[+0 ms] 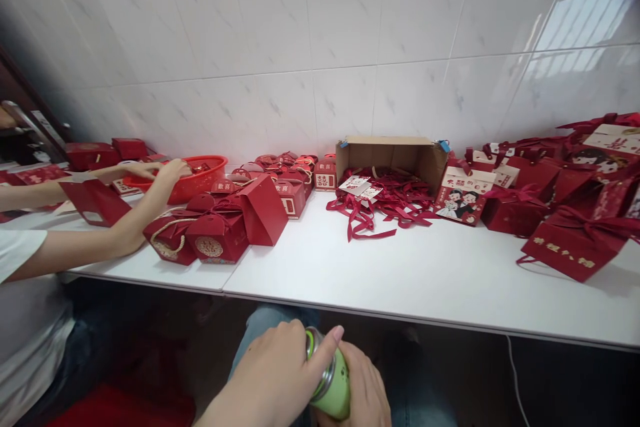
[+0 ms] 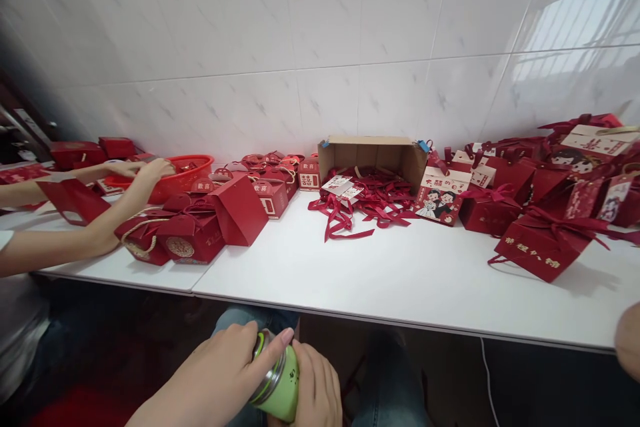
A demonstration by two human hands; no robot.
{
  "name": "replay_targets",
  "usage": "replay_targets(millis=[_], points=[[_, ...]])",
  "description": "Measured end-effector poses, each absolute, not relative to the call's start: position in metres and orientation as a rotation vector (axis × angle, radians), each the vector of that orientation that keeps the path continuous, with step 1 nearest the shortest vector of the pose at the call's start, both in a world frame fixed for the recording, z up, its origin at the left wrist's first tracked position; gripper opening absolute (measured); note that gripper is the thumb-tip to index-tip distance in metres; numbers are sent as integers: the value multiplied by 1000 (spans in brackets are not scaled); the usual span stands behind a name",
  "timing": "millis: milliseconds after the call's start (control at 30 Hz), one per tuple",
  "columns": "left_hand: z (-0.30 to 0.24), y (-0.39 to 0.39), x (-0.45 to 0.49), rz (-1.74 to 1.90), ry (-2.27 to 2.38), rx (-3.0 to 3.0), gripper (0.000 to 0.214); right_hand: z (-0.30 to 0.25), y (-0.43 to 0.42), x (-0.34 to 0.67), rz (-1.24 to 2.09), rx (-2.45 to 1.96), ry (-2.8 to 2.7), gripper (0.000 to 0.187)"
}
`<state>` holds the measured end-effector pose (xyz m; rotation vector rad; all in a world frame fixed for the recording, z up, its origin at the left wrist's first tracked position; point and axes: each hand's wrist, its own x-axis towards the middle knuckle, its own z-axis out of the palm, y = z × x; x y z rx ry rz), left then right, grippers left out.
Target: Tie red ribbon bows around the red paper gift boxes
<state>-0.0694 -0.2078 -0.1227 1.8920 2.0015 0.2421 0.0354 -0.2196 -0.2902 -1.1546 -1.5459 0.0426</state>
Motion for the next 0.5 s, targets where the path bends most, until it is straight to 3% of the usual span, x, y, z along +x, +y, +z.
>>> replay_targets(millis=[167,300,500], points=[[-109,-207,-86,-39,1631,2021,71,-291,-219,40,178,-1157,-1519,49],[-97,-208,-105,-109,1393,2184,97,-284,-219,52,408,-1155,-1604,57],[-93,-203,-98,-77,1172,2358,62,-274,-218,69,522,-1124,-1763,38]])
